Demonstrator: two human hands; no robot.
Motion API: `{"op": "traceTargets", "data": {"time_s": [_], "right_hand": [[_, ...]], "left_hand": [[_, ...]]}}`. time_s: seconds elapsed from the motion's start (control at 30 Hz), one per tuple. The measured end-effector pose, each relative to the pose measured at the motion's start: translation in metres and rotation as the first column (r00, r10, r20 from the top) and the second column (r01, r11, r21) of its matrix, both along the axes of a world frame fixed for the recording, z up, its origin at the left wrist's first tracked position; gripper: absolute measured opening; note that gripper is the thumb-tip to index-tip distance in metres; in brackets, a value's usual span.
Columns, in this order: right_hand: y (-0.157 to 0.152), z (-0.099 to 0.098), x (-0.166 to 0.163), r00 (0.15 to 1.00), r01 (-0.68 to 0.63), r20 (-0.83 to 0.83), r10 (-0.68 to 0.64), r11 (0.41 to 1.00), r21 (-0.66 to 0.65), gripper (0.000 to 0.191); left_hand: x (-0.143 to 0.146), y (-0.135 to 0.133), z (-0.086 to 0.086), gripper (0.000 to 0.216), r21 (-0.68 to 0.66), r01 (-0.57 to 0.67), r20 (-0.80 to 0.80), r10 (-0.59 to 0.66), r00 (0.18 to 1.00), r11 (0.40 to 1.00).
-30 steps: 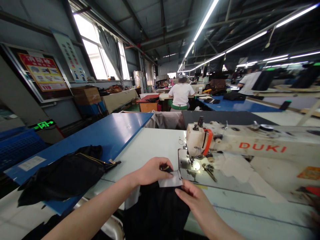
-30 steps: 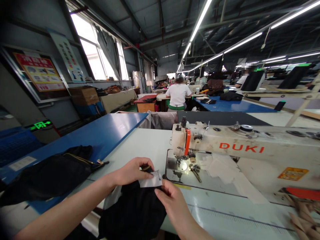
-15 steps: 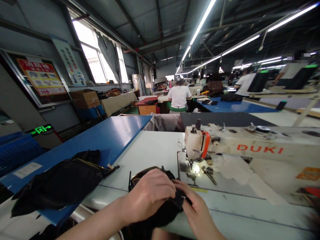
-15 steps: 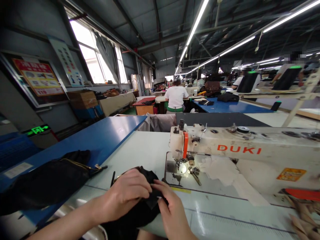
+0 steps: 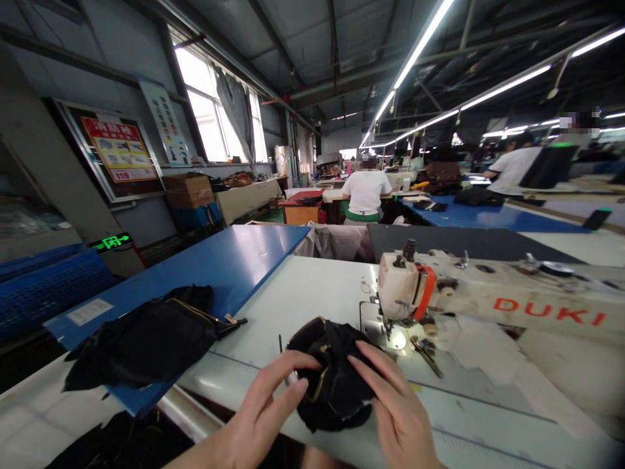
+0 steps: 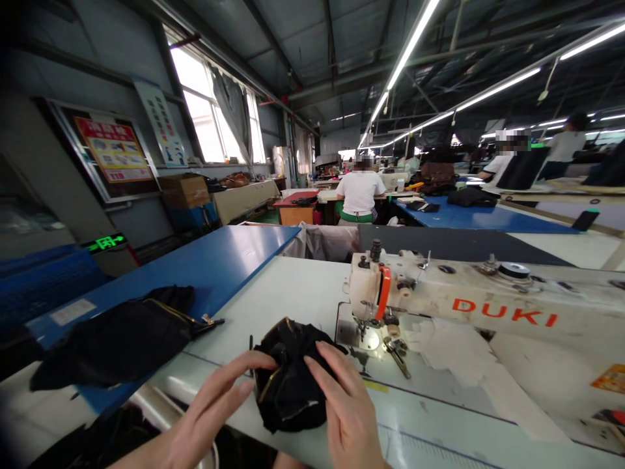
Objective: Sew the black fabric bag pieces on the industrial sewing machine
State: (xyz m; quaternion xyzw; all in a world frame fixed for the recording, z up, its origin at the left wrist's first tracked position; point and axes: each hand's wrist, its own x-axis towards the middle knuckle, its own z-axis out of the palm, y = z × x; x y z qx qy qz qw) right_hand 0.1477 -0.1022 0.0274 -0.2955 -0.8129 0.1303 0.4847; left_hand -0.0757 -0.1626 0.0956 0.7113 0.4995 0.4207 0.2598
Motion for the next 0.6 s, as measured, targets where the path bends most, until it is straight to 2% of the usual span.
{"op": "traceTargets", "data": {"time_s": [0.07, 0.1, 0.17, 0.23, 0.3, 0.33, 0.37, 0.4, 0.47, 0.5, 0.53, 0.6], "right_hand": [[0.000, 0.003, -0.006, 1.000, -0.017, 0.021, 0.016, 0.999, 0.032, 0.055], [0.000, 0.004, -0.009, 0.999, -0.026, 0.033, 0.024, 0.999, 0.040, 0.055], [0.000, 0.006, -0.017, 0.998, -0.043, 0.054, 0.041, 0.999, 0.030, 0.055], [-0.001, 0.008, -0.023, 0.997, -0.047, 0.059, 0.049, 0.998, -0.037, 0.052], [-0.003, 0.013, -0.024, 0.998, -0.052, 0.016, 0.056, 0.983, -0.179, 0.045], [-0.004, 0.018, -0.024, 0.997, -0.071, -0.024, 0.067, 0.956, -0.285, 0.040], [-0.005, 0.023, -0.022, 0.993, -0.108, -0.078, 0.083, 0.905, -0.413, 0.037], [-0.006, 0.030, -0.020, 0.984, -0.164, -0.147, 0.099, 0.822, -0.546, 0.037], [-0.006, 0.045, -0.017, 0.948, -0.295, -0.305, 0.088, 0.598, -0.745, 0.041], [-0.005, 0.052, -0.016, 0.929, -0.343, -0.365, 0.056, 0.497, -0.797, 0.042], [-0.003, 0.058, -0.016, 0.915, -0.371, -0.402, 0.019, 0.428, -0.824, 0.041], [0.002, 0.066, -0.020, 0.910, -0.379, -0.415, -0.021, 0.369, -0.849, 0.035]], "left_hand": [[0.002, 0.009, 0.011, 0.031, -0.266, 0.001, 0.076, 0.020, 0.997, 0.964], [0.004, 0.016, 0.015, 0.032, -0.339, 0.024, 0.090, 0.007, 0.996, 0.940], [0.010, 0.032, 0.017, 0.029, -0.384, 0.053, 0.091, -0.020, 0.996, 0.922], [0.015, 0.048, 0.013, 0.025, -0.393, 0.024, 0.136, 0.032, 0.990, 0.919], [0.018, 0.058, 0.008, 0.018, -0.438, 0.003, 0.249, 0.118, 0.961, 0.899], [0.018, 0.061, 0.006, 0.016, -0.462, 0.007, 0.312, 0.155, 0.937, 0.887], [0.018, 0.062, 0.006, 0.015, -0.478, 0.018, 0.370, 0.184, 0.911, 0.878], [0.017, 0.062, 0.006, 0.016, -0.485, 0.030, 0.421, 0.204, 0.884, 0.874], [0.016, 0.059, 0.008, 0.020, -0.483, 0.058, 0.498, 0.219, 0.839, 0.874], [0.015, 0.057, 0.010, 0.022, -0.483, 0.071, 0.522, 0.222, 0.824, 0.873], [0.016, 0.055, 0.011, 0.024, -0.482, 0.082, 0.538, 0.221, 0.814, 0.872], [0.017, 0.052, 0.014, 0.026, -0.470, 0.098, 0.547, 0.202, 0.812, 0.877]]}}
